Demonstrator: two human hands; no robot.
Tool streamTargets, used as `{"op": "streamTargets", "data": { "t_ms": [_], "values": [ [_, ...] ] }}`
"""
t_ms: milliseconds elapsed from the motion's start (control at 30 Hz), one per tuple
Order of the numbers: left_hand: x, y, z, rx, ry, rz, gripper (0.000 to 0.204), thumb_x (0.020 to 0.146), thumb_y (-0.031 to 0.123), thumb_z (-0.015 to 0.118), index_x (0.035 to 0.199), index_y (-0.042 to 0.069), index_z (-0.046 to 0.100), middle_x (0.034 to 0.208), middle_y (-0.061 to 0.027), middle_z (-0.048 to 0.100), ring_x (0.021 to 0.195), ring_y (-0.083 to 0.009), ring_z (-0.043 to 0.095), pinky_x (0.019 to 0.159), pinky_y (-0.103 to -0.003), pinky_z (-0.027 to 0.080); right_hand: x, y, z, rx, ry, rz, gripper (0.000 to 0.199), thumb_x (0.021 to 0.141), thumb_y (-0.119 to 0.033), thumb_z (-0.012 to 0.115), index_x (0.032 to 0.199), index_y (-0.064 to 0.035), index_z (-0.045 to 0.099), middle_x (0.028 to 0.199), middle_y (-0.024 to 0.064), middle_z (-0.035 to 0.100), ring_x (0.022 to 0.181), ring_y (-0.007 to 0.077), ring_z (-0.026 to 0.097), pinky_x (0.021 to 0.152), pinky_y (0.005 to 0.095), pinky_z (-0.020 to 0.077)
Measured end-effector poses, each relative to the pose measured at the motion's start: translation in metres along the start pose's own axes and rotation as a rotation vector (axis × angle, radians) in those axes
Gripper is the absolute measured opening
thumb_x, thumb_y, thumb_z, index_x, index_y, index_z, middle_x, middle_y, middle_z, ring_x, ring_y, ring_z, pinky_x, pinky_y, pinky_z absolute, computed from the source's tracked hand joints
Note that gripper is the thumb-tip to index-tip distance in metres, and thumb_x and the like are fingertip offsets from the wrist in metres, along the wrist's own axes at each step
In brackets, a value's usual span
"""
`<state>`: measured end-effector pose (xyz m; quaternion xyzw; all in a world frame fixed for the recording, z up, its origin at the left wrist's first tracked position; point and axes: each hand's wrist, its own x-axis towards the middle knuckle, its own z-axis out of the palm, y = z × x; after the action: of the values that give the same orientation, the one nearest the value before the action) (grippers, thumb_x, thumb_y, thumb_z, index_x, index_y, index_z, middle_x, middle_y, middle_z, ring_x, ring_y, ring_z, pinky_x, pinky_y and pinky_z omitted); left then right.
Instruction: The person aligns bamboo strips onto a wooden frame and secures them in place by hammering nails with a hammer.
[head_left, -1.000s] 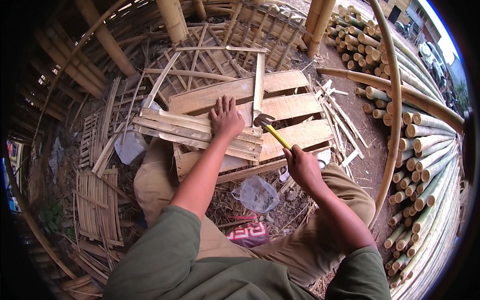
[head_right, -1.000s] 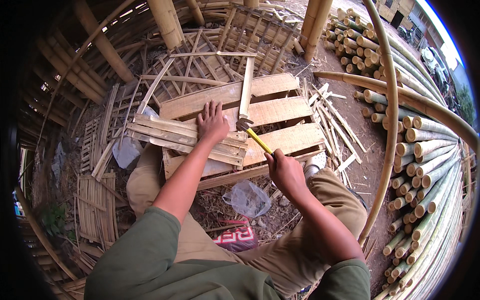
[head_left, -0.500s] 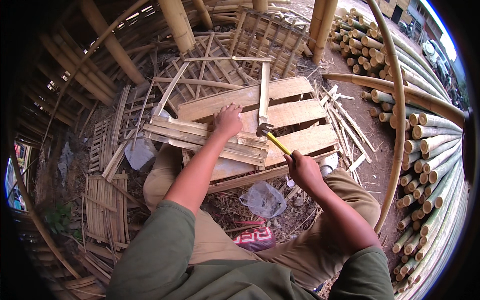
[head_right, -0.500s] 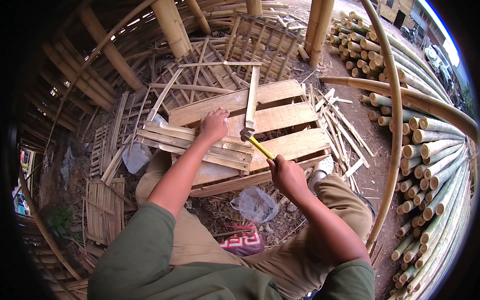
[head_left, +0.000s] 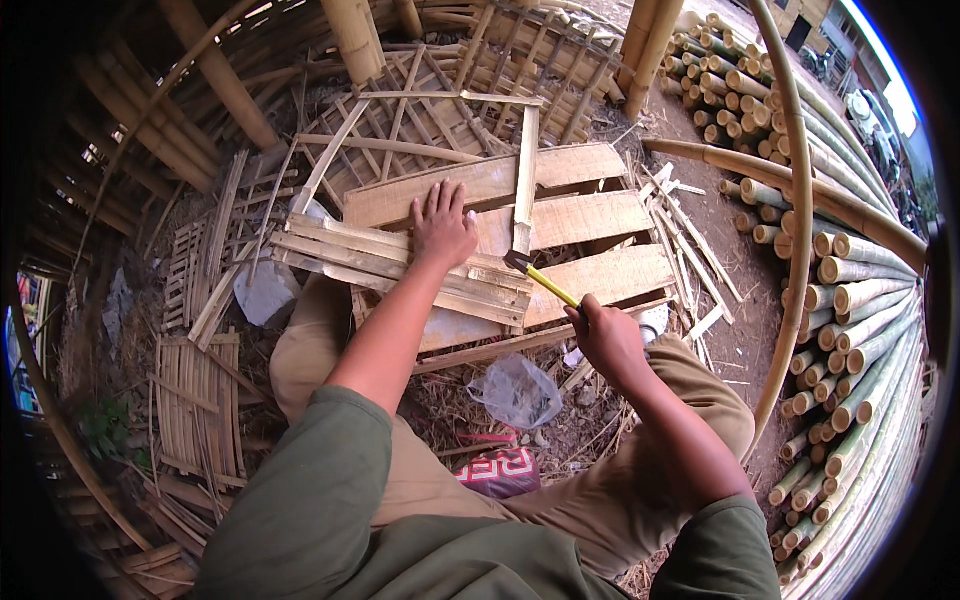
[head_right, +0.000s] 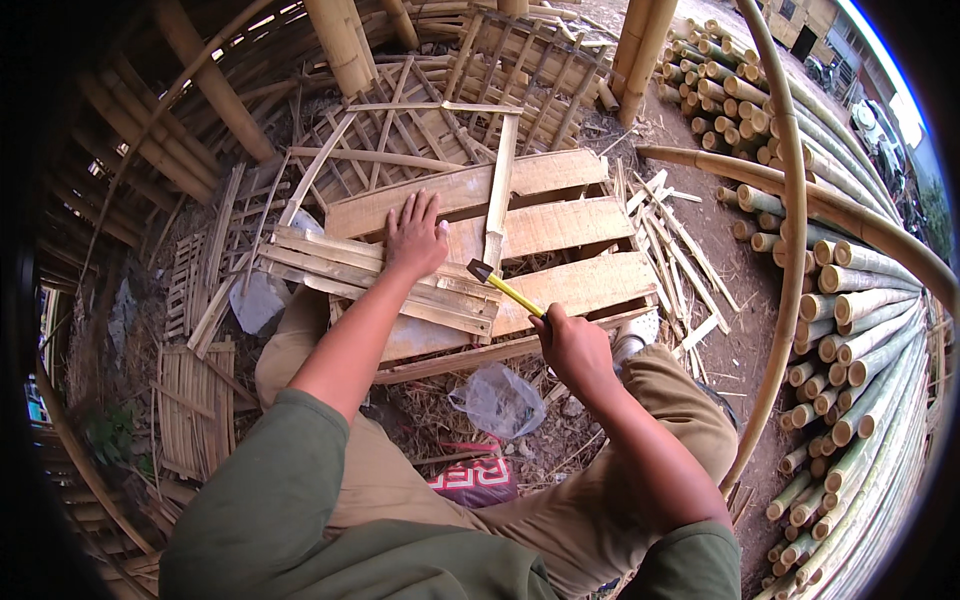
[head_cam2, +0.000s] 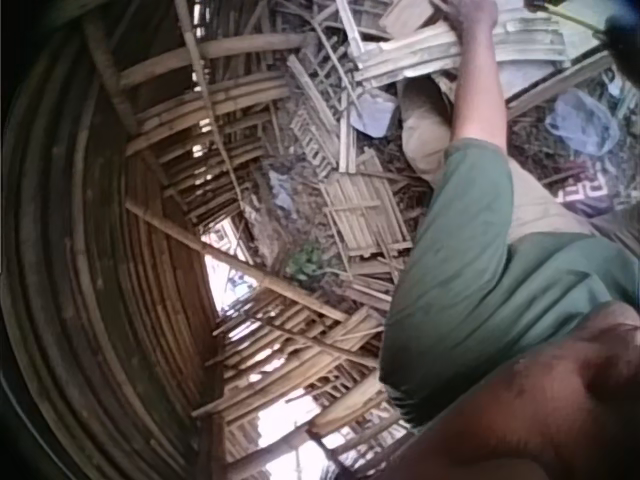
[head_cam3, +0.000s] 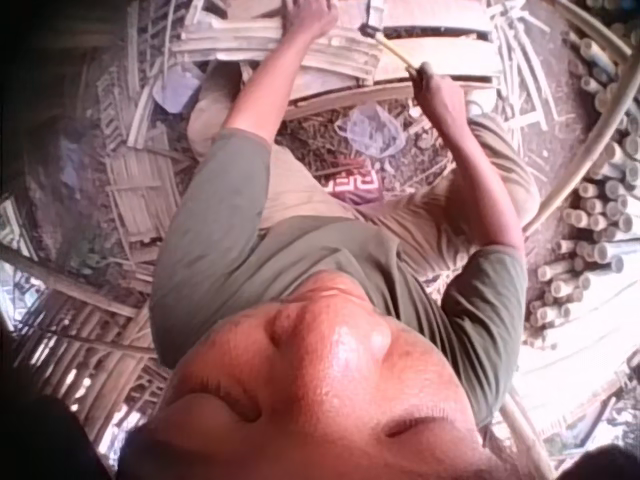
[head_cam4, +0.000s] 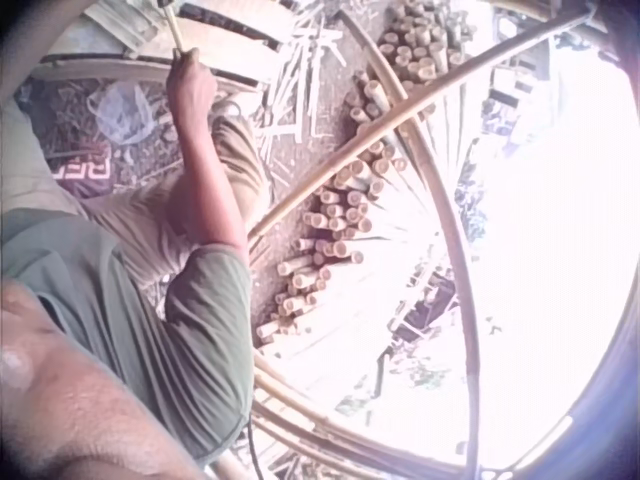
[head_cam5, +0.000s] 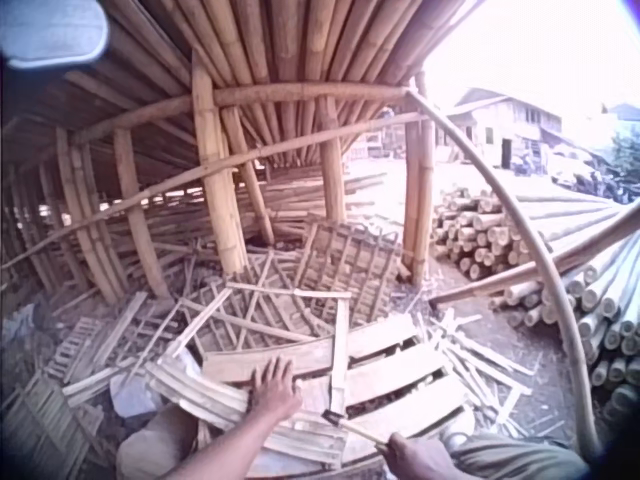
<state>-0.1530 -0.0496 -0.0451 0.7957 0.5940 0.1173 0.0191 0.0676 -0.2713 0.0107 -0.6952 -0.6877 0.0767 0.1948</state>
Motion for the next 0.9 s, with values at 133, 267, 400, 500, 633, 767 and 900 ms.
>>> {"op": "streamTargets", "data": {
  "t_ms": [133,267,400,500,633,767,900],
  "values": [
    [-0.001,0.001,0.0,0.002,-0.002,-0.008,0.059,0.098,0.034,0.04,0.153,0.015,0.027,0.161,-0.008,0.02,0.148,-0.0251,0.017,0.119,-0.053,0.008,0.0,0.003,0.001,0.017,0.078,-0.064,0.031,0.095,-0.031,0.059,0.082,-0.0049,0.051,0.059,0.0178,0.057,0.053,0.0392,0.058,0.048,0.0487,0.0442],
    [0.0,-0.002,-0.001,0.014,0.002,-0.017,0.059,0.098,0.035,0.039,0.152,0.016,0.027,0.16,-0.0082,0.021,0.148,-0.0253,0.017,0.119,-0.053,0.009,0.0,0.004,-0.009,0.084,0.333,-0.299,0.028,0.093,-0.032,0.062,0.084,-0.0067,0.052,0.062,0.0155,0.058,0.054,0.0369,0.059,0.047,0.0458,0.0456],
    [0.0,0.001,-0.001,0.02,-0.006,-0.013,0.059,0.098,0.035,0.039,0.153,0.016,0.027,0.161,-0.0082,0.02,0.149,-0.025,0.016,0.119,-0.053,0.009,0.004,0.018,0.001,-0.178,0.052,-0.133,0.028,0.091,-0.033,0.064,0.085,-0.0084,0.053,0.067,0.0131,0.059,0.054,0.0333,0.06,0.049,0.0447,0.0465],
    [-0.001,0.002,-0.002,0.012,-0.025,-0.026,0.059,0.098,0.035,0.039,0.153,0.016,0.026,0.161,-0.0081,0.02,0.149,-0.0246,0.016,0.119,-0.052,0.009,0.003,0.026,0.008,-0.116,0.074,-0.197,0.024,0.089,-0.027,0.067,0.085,-0.0073,0.054,0.066,0.0133,0.059,0.056,0.0334,0.06,0.051,0.0446,0.0459],
    [-0.001,0.002,-0.003,0.0,-0.023,-0.02,0.059,0.098,0.036,0.039,0.153,0.016,0.026,0.161,-0.008,0.019,0.149,-0.0244,0.015,0.119,-0.052,0.008,-0.002,0.023,0.001,-0.113,0.094,-0.308,0.024,0.089,-0.028,0.067,0.086,-0.0082,0.055,0.068,0.0136,0.058,0.059,0.0322,0.061,0.053,0.0435,0.0465],
    [-0.001,0.002,-0.002,0.009,-0.021,-0.024,0.06,0.099,0.036,0.039,0.153,0.016,0.026,0.161,-0.0079,0.02,0.149,-0.0243,0.015,0.119,-0.052,0.008,0.004,0.03,0.006,-0.243,0.119,-0.358,0.024,0.089,-0.032,0.065,0.087,-0.0105,0.055,0.068,0.0098,0.057,0.056,0.0278,0.061,0.049,0.0403,0.0479],
    [-0.001,0.002,-0.001,-0.004,-0.017,-0.021,0.059,0.099,0.036,0.039,0.153,0.016,0.026,0.161,-0.0079,0.021,0.149,-0.0244,0.015,0.119,-0.052,0.008,0.003,0.037,0.01,-0.321,0.049,-0.253,0.024,0.09,-0.032,0.065,0.088,-0.0112,0.054,0.068,0.0093,0.056,0.057,0.027,0.061,0.049,0.0392,0.0482]
  ]
}}
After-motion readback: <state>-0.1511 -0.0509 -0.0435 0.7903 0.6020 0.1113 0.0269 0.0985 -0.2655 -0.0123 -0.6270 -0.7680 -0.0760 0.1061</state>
